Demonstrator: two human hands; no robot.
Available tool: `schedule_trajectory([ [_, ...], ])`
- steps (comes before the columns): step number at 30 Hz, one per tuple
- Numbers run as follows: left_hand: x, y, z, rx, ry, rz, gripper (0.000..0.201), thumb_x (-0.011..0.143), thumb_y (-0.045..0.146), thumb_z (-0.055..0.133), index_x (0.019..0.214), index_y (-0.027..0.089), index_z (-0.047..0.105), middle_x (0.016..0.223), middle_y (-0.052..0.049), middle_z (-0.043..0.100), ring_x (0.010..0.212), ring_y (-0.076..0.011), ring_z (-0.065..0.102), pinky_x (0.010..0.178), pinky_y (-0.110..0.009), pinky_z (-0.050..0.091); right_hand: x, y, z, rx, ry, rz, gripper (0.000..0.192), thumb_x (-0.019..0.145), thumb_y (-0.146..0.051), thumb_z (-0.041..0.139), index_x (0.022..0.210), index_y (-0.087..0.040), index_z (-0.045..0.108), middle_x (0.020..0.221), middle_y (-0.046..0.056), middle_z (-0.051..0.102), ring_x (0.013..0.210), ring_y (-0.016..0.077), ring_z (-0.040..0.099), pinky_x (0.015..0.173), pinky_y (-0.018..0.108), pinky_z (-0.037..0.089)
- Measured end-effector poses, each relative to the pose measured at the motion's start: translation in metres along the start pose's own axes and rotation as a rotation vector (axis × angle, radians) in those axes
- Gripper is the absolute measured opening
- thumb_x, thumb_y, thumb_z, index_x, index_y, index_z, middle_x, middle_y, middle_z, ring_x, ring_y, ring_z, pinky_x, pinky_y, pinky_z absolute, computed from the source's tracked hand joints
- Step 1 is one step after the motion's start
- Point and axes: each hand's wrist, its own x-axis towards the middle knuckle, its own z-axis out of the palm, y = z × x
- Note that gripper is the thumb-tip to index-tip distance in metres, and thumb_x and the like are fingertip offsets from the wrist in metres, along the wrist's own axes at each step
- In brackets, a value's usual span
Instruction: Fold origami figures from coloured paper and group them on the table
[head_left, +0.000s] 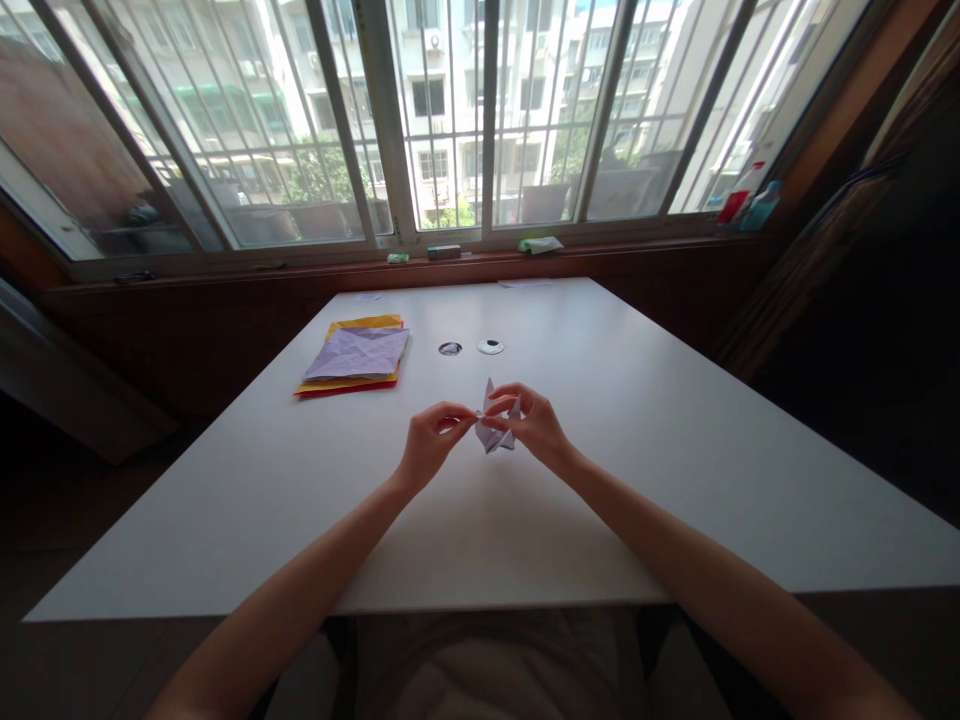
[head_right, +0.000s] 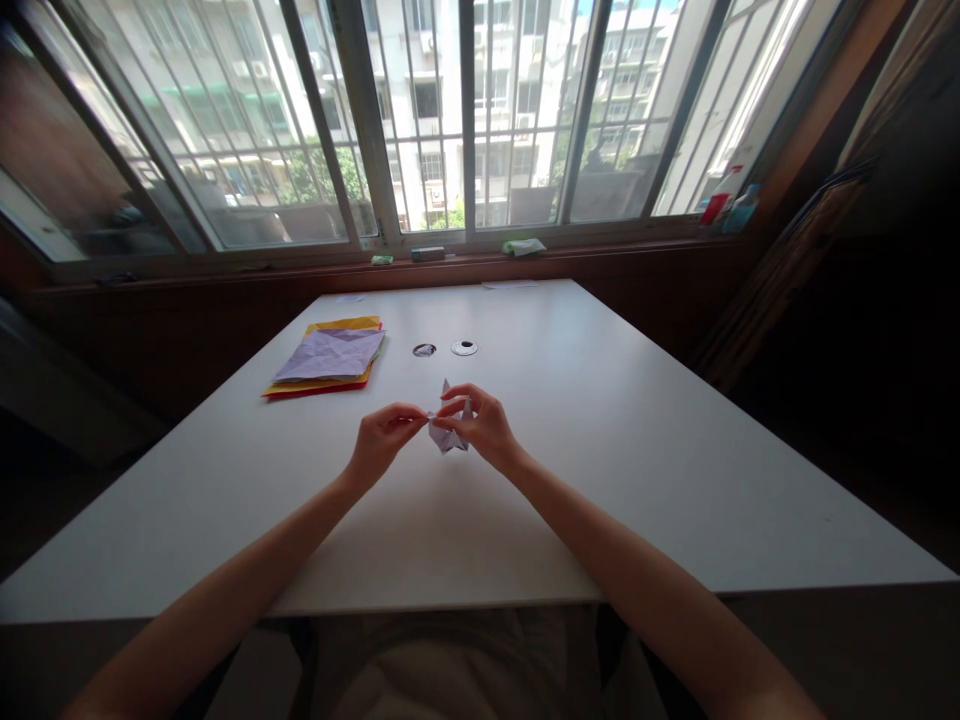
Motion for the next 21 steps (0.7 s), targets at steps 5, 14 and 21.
schedule_trajectory([
  [5, -0.001, 0.0005, -0.0004, 0.014, -0.022, 0.015, 0.015, 0.069, 0.028, 0.062, 0.076, 0.015, 0.064, 0.079, -0.005, 0.064, 0.074, -0.0144, 0.059, 0.068, -0.026, 0.05, 0.001, 0.0022, -0.0007, 0.008, -0.034, -0.015, 0.033, 0.056, -0.033, 0.072, 0.082, -0.019, 0.057, 0.067, 0.001, 0.065, 0.059, 0.015, 0.057, 0.054, 0.027, 0.043],
  [14, -0.0006, 0.0001, 0.001, 0.016, 0.009, 0.014, 0.015, 0.068, 0.028, 0.063, 0.074, 0.015, 0.066, 0.079, -0.005, 0.064, 0.074, -0.0144, 0.059, 0.066, -0.025, 0.051, 0.0005, 0.0065, 0.0003, -0.126, 0.052, -0.121, 0.032, 0.056, -0.036, 0.072, 0.079, -0.018, 0.057, 0.064, 0.001, 0.066, 0.06, 0.0157, 0.059, 0.058, 0.027, 0.043],
  [21, 0.0011, 0.0018, -0.0005, -0.03, 0.011, -0.033, 0.014, 0.065, 0.027, 0.065, 0.07, 0.014, 0.066, 0.077, -0.005, 0.064, 0.073, -0.0145, 0.059, 0.067, -0.025, 0.05, -0.0005, 0.0021, 0.0, -0.129, 0.043, -0.122, 0.033, 0.057, -0.038, 0.071, 0.079, -0.019, 0.056, 0.064, 0.001, 0.066, 0.059, 0.0162, 0.06, 0.056, 0.027, 0.043],
])
